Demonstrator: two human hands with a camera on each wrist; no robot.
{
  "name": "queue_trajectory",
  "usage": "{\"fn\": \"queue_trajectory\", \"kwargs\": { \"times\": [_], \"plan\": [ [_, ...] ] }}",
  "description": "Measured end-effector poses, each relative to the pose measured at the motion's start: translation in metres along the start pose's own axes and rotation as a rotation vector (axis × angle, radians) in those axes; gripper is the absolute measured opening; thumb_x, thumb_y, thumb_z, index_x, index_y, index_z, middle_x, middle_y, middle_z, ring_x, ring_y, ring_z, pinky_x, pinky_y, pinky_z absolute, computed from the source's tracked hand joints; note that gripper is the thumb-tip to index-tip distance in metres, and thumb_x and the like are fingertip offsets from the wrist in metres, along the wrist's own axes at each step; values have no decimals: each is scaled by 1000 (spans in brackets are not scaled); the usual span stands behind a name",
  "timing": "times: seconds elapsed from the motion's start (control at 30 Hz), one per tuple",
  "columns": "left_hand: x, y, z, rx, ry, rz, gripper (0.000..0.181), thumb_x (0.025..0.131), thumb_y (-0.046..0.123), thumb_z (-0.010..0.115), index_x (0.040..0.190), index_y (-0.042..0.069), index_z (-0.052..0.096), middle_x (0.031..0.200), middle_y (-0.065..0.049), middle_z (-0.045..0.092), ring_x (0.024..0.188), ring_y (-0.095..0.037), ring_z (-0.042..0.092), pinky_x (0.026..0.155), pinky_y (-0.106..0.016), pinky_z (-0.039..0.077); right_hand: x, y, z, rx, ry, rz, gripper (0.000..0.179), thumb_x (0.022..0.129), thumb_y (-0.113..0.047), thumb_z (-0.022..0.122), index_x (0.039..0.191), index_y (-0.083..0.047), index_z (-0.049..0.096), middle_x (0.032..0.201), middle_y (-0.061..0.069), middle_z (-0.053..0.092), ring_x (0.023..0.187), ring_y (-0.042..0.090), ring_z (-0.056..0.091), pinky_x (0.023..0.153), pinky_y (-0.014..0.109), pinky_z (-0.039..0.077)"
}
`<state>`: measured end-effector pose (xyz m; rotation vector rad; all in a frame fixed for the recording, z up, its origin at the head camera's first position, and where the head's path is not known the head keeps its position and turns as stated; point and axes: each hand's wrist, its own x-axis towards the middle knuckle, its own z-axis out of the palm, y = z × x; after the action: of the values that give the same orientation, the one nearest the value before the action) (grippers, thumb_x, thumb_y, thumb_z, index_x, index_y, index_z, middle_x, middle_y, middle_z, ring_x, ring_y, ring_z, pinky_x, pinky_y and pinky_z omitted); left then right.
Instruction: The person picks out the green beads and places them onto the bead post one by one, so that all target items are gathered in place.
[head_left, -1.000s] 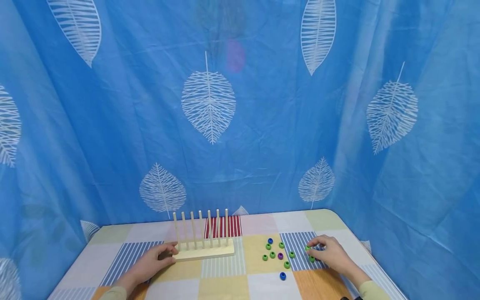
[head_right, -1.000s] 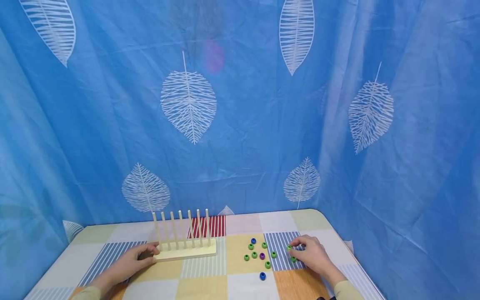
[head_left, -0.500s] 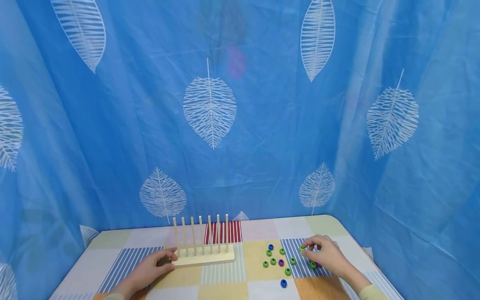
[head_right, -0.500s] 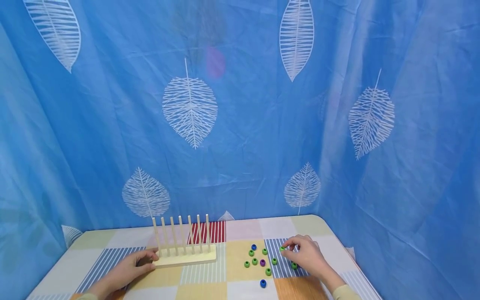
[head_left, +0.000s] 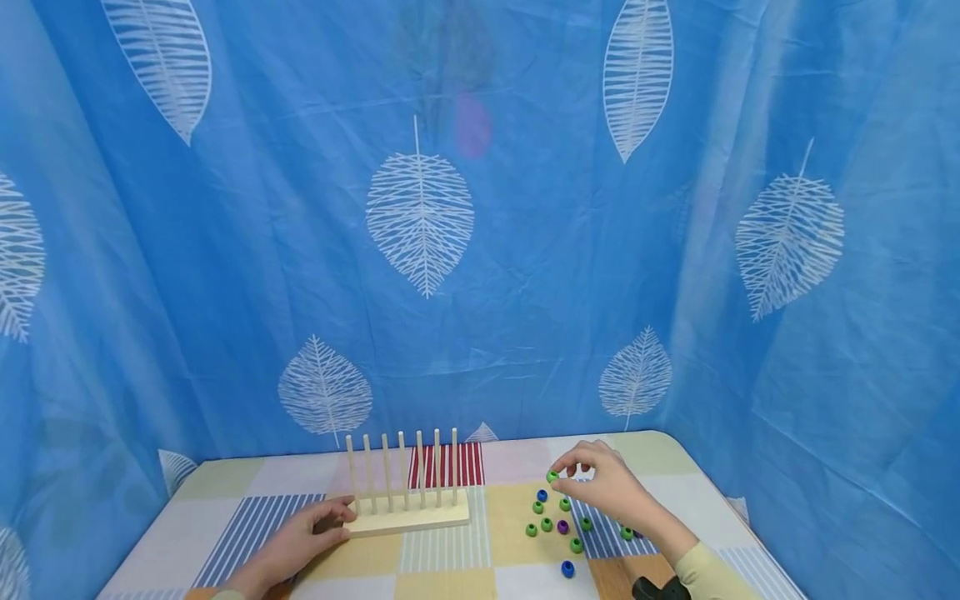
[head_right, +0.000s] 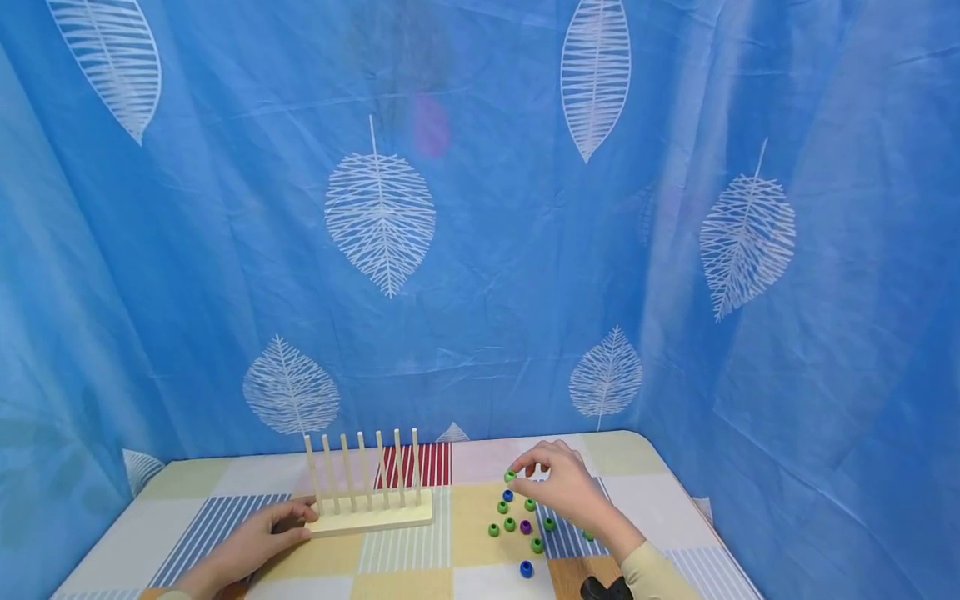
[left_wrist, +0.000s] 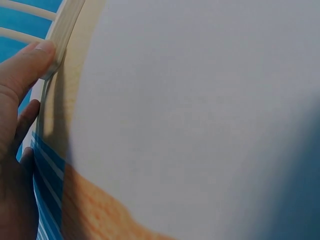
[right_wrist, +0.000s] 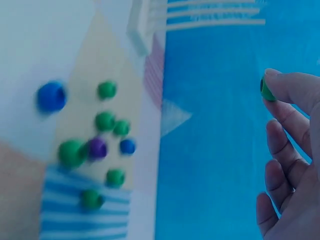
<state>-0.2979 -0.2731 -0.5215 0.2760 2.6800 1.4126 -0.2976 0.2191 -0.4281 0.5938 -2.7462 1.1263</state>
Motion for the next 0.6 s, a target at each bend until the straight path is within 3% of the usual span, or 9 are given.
{"fn": "queue_trajectory", "kwargs": {
  "times": [0.13,0.27,0.6],
  "plan": [
    [1,-1,1,7,17,-13,19,91,23,79,105,12,72,141,-24,58,134,-50,47,110,-66,36,12,-21,6,15,-30,-53,10,90,-45,78,96,-39,72,90,-11,61,92,21,47,82,45,39],
    [2,-3,2,11,14,-23,18,91,23,79,105,13,73,142,-23,58,135,-50,46,110,-67,36,22,-41,11,25,-59,-91,9,90,-44,78,97,-41,72,88,-13,59,93,22,45,77,42,37],
    [3,-5,-3,10,-29,44,20,93,23,77,108,11,72,143,-27,55,134,-52,47,107,-65,40,55,-82,19,-22,-76,-200,12,91,-37,79,102,-36,74,88,-17,59,90,15,45,82,44,33]
  ]
}}
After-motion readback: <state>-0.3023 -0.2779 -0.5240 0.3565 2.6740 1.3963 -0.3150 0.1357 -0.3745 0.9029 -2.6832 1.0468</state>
